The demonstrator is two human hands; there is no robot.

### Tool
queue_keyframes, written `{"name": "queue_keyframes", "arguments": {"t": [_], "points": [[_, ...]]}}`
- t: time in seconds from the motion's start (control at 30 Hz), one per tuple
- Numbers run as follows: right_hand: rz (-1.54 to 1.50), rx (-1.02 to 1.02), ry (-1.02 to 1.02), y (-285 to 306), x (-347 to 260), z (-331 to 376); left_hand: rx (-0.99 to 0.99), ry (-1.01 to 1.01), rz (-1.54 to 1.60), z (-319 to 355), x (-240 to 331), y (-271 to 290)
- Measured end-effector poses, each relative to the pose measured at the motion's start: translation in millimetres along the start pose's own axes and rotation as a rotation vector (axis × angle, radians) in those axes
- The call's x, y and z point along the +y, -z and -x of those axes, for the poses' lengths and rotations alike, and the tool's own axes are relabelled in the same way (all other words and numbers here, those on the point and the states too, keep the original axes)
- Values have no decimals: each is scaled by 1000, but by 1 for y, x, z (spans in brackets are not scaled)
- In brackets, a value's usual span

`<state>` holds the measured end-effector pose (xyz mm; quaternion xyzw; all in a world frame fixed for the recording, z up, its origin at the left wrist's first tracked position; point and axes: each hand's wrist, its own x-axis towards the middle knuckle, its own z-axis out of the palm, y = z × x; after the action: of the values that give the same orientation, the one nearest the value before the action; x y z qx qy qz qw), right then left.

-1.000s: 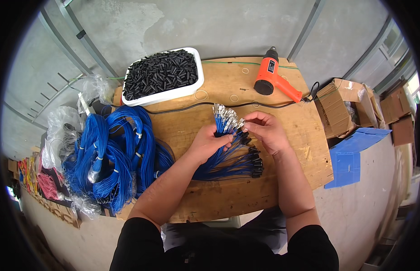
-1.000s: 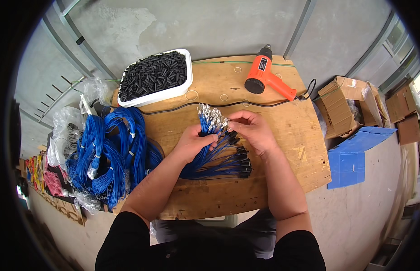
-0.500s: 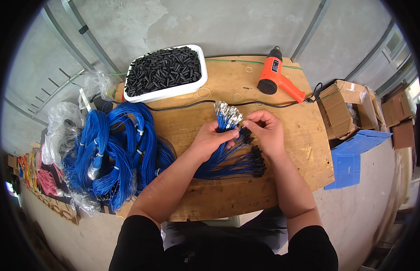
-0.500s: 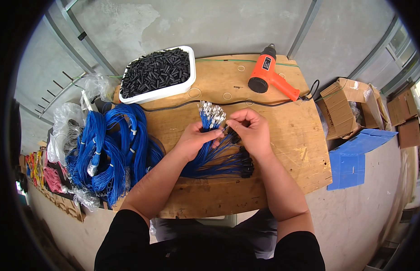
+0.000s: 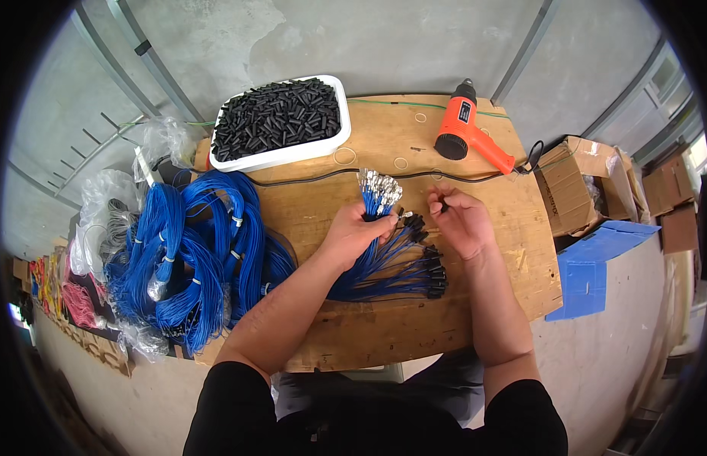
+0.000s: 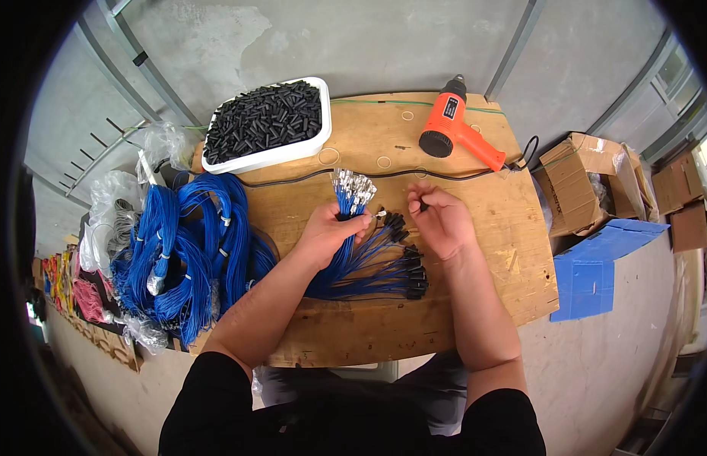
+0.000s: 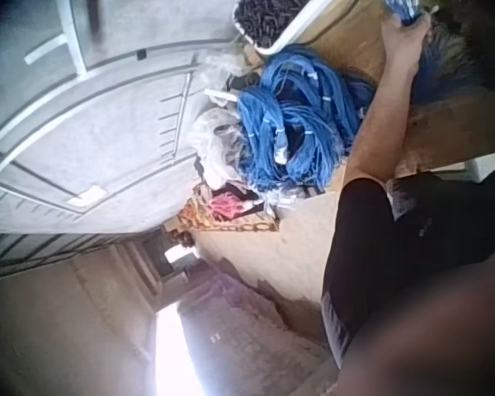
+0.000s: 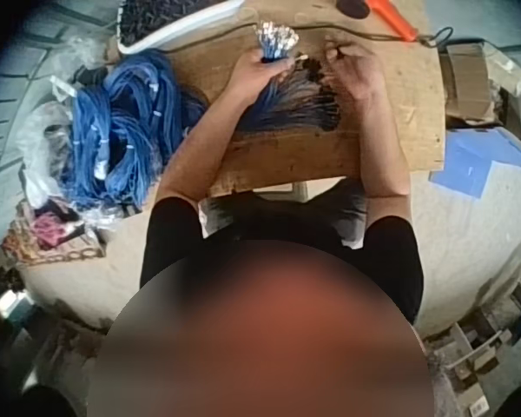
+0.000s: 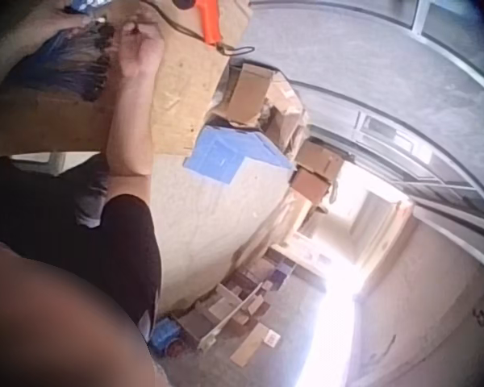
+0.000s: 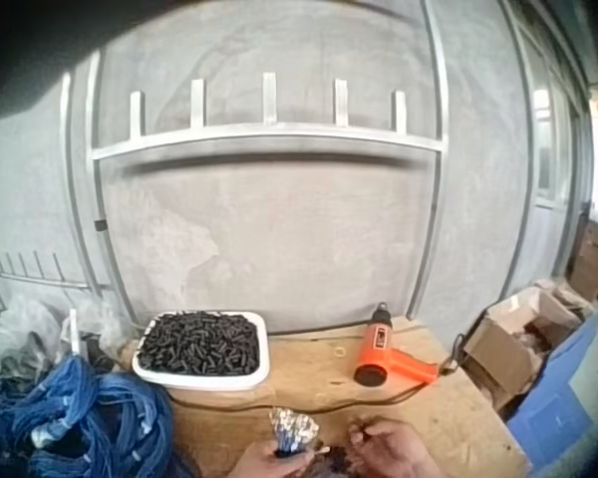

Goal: Applying black heat shrink tubing to multiple blue wire terminals at a workbench.

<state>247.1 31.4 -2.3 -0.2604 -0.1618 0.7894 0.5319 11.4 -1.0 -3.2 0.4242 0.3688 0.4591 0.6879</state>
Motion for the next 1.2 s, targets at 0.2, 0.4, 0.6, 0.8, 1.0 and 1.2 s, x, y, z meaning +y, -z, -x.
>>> {"name": "queue_keyframes", "arguments": {"t": [0.2, 0.4, 0.6, 0.8, 1.0, 1.2], "points": [[14, 101, 87, -8, 3, -1, 44, 38, 8, 2, 3, 0], [104, 129, 65, -27, 8, 6, 88, 56, 11, 2, 5, 0], [438, -17, 26, -31, 15, 12, 94, 47, 10, -1, 2, 3], [524, -14, 50, -36, 18, 15, 116, 33, 43, 0, 2, 3], [596, 18, 108, -38, 23, 16, 111, 41, 60, 0, 5, 2], [687, 34, 137, -42, 24, 17, 113, 42, 49, 1, 5, 2]]}}
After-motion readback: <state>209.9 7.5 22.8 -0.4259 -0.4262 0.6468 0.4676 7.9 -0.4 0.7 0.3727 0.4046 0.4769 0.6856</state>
